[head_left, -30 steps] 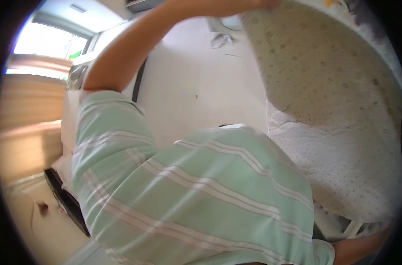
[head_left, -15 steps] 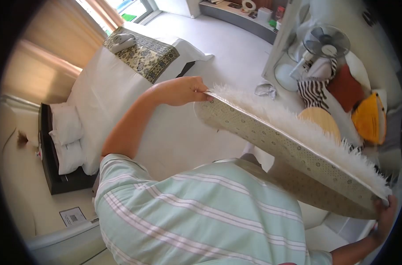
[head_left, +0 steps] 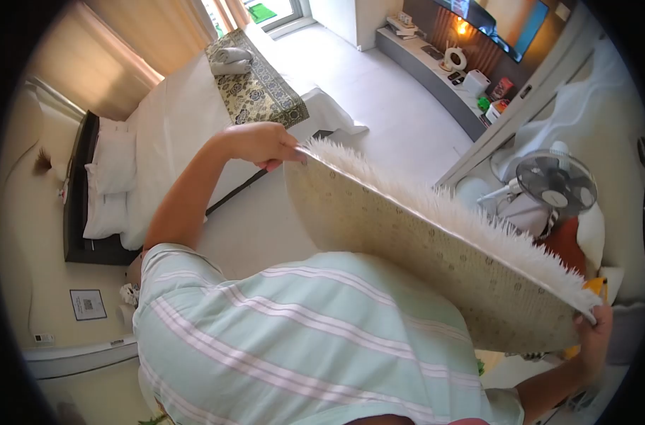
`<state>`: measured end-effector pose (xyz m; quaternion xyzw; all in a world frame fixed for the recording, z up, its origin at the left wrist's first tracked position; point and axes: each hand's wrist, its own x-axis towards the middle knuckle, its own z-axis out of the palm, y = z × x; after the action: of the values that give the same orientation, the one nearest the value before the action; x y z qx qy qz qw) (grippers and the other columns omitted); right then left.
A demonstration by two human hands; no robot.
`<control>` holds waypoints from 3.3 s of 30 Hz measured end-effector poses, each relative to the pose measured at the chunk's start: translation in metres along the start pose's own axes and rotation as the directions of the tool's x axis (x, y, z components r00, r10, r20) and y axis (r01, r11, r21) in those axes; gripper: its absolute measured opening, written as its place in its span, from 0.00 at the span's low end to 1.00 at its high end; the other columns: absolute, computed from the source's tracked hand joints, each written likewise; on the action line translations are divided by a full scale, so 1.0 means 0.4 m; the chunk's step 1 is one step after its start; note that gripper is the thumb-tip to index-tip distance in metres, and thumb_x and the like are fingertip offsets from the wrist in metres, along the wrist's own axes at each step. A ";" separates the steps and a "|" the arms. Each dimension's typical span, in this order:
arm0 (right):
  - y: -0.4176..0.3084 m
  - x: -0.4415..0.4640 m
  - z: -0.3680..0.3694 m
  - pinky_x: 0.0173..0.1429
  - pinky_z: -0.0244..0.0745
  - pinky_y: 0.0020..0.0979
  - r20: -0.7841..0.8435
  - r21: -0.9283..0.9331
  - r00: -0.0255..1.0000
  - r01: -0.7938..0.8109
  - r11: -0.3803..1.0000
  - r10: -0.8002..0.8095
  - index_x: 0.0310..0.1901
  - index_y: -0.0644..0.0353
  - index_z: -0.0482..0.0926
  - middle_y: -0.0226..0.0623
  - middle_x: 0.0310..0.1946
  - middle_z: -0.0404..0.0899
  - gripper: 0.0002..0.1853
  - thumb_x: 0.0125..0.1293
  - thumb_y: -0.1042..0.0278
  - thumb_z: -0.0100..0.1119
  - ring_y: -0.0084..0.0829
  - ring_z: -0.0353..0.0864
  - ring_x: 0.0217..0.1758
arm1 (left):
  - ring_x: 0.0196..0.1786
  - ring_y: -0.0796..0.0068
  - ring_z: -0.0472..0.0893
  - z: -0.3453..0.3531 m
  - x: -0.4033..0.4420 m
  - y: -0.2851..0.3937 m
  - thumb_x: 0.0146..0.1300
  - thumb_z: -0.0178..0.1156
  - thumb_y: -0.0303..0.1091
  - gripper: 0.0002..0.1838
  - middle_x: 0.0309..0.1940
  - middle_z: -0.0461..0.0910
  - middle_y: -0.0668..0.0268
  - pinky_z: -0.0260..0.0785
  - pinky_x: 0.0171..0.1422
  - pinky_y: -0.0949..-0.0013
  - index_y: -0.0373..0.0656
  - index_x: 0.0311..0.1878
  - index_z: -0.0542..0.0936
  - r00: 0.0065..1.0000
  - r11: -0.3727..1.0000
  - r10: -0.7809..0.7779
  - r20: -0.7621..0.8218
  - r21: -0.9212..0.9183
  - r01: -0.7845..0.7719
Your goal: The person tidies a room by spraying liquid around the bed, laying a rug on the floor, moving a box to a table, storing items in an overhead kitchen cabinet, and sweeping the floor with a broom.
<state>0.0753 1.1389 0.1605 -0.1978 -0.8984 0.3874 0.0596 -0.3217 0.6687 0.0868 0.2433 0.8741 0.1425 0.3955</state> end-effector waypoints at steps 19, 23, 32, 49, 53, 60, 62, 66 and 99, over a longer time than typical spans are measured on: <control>-0.160 2.034 0.672 0.39 0.68 0.30 0.085 -0.242 0.968 0.248 0.938 -0.234 0.40 0.63 0.78 0.37 0.25 0.77 0.21 0.58 0.50 0.57 0.26 0.73 0.29 | 0.36 0.75 0.79 -0.623 1.169 -0.600 0.61 0.54 0.44 0.15 0.34 0.81 0.67 0.73 0.35 0.62 0.47 0.46 0.78 0.973 0.744 -0.229 -0.024 -0.649 0.159; -0.168 2.529 0.669 0.43 0.70 0.40 -0.032 -0.411 0.924 0.336 0.847 -0.382 0.37 0.62 0.78 0.53 0.32 0.78 0.17 0.54 0.57 0.54 0.48 0.78 0.39 | 0.23 0.76 0.76 -0.960 1.633 -0.773 0.56 0.59 0.40 0.10 0.23 0.78 0.69 0.69 0.34 0.63 0.45 0.27 0.79 0.935 0.804 -0.293 -0.202 -0.581 0.126; -0.521 2.681 0.590 0.47 0.70 0.44 -0.380 -0.534 0.778 0.257 0.805 -0.501 0.47 0.46 0.77 0.49 0.39 0.78 0.27 0.58 0.35 0.45 0.51 0.75 0.46 | 0.48 0.66 0.73 -1.485 1.543 -0.583 0.58 0.53 0.49 0.23 0.52 0.69 0.62 0.67 0.49 0.60 0.48 0.54 0.68 0.731 0.185 -0.313 -0.606 -0.794 -0.579; -0.046 2.887 0.959 0.34 0.68 0.43 0.083 -0.498 0.533 0.754 0.429 -0.842 0.37 0.54 0.76 0.43 0.26 0.70 0.08 0.64 0.64 0.47 0.45 0.73 0.31 | 0.17 0.77 0.72 -0.970 1.827 -0.735 0.50 0.54 0.26 0.09 0.19 0.77 0.66 0.60 0.18 0.70 0.39 0.34 0.82 0.379 0.500 -0.745 -0.549 -0.836 -0.227; 0.149 2.894 1.110 0.36 0.67 0.35 0.335 -0.468 0.531 0.811 0.351 -0.778 0.45 0.45 0.79 0.34 0.27 0.70 0.16 0.54 0.69 0.52 0.35 0.71 0.34 | 0.29 0.74 0.80 -0.687 2.026 -0.805 0.47 0.54 0.26 0.22 0.34 0.82 0.59 0.71 0.33 0.72 0.45 0.49 0.79 0.457 0.373 -0.834 -0.311 -0.926 0.051; 0.630 2.794 1.416 0.51 0.63 0.41 0.569 -0.615 0.776 0.622 0.485 -0.274 0.45 0.46 0.79 0.33 0.37 0.74 0.14 0.57 0.68 0.51 0.36 0.70 0.46 | 0.55 0.56 0.73 -0.338 2.230 -0.732 0.49 0.56 0.36 0.22 0.51 0.74 0.53 0.66 0.57 0.62 0.41 0.50 0.76 0.687 0.617 -0.723 0.077 -0.376 0.692; 0.699 2.733 1.458 0.54 0.62 0.44 0.585 -0.799 0.801 0.543 0.256 0.127 0.46 0.49 0.79 0.34 0.42 0.74 0.14 0.57 0.66 0.52 0.38 0.70 0.49 | 0.54 0.58 0.74 -0.253 2.235 -0.674 0.49 0.60 0.40 0.26 0.52 0.74 0.54 0.66 0.57 0.64 0.42 0.53 0.74 0.752 0.676 -0.632 0.189 -0.340 0.654; 0.741 2.658 1.468 0.57 0.60 0.47 0.557 -0.814 0.771 0.434 0.386 0.308 0.44 0.52 0.80 0.36 0.45 0.75 0.14 0.57 0.63 0.52 0.38 0.69 0.53 | 0.55 0.59 0.74 -0.162 2.133 -0.571 0.48 0.64 0.46 0.32 0.53 0.74 0.55 0.65 0.58 0.65 0.41 0.56 0.73 0.779 0.721 -0.548 0.303 -0.302 0.624; 0.993 2.296 0.929 0.45 0.73 0.35 0.433 -0.462 0.751 -0.290 0.838 0.498 0.37 0.59 0.81 0.45 0.35 0.81 0.16 0.51 0.57 0.57 0.41 0.80 0.41 | 0.33 0.66 0.79 -0.474 1.920 -0.462 0.50 0.62 0.42 0.19 0.31 0.81 0.60 0.70 0.37 0.65 0.37 0.40 0.80 0.741 0.610 -0.669 -0.058 -0.613 0.502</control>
<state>-0.7389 1.5046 -0.4253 -0.2773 -0.8702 0.2560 -0.3167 -0.9605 0.9159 -0.3500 -0.2094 0.8692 0.2863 0.3446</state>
